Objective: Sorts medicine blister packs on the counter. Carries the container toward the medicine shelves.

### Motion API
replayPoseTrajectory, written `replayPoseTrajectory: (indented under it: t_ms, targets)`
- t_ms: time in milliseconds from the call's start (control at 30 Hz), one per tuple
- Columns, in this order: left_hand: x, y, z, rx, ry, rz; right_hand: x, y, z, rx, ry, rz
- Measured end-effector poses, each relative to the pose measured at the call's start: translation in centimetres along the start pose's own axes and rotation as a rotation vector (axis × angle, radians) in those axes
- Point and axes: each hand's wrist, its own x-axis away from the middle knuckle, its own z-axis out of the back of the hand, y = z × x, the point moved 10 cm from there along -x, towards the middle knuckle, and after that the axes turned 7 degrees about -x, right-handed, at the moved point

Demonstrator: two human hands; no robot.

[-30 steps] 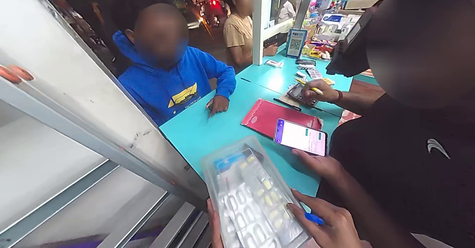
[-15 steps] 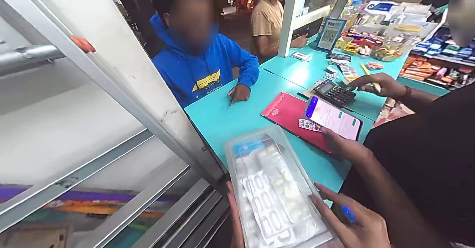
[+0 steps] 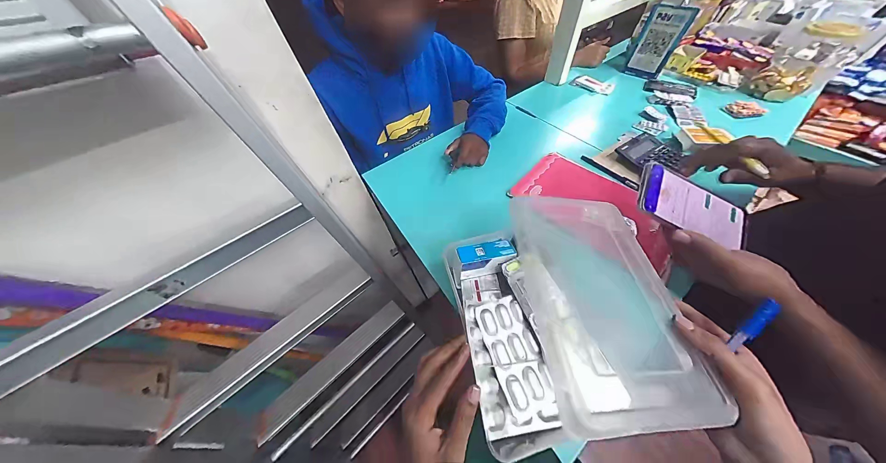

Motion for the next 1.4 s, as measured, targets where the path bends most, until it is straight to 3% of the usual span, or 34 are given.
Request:
replayPoseTrajectory:
  t_ms: [133, 300, 433, 667, 933, 1233, 1400]
  targets:
    - [-1.5, 0.9, -0.2, 0.045, -0.078, 0.187, 0.3, 0.6, 0.0, -0.1, -0.026, -0.005]
    - [-3.1, 3.1, -1.2, -0.14, -0.24, 0.148, 1.4, 0.7, -0.9, -0.027, -0.032, 0.017]
    - [-4.4, 3.6, -1.6, -0.268, -0.392, 0.238, 2.1, 0.4, -0.9, 0.03, -0.065, 0.062]
    - [-5.6, 0.8, -3.9, 0.132, -0.728, 0.625, 2.6, -0.4, -0.6, 0.031, -0.105, 0.105]
    - [-4.2, 0.8, -3.9, 0.421, -0.61, 0.865, 2.9, -1.4, 1.2, 0.018, -0.013, 0.132]
    - [-5.9, 2.6, 0.7, 0.298, -0.542, 0.69, 3.3, -3.3, 3.8, 0.086, 0.071, 0.191]
    - [-6.0, 2.4, 1.5, 0.392, -0.482, 0.667, 3.3, -4.1, 4.5, 0.077, 0.079, 0.232]
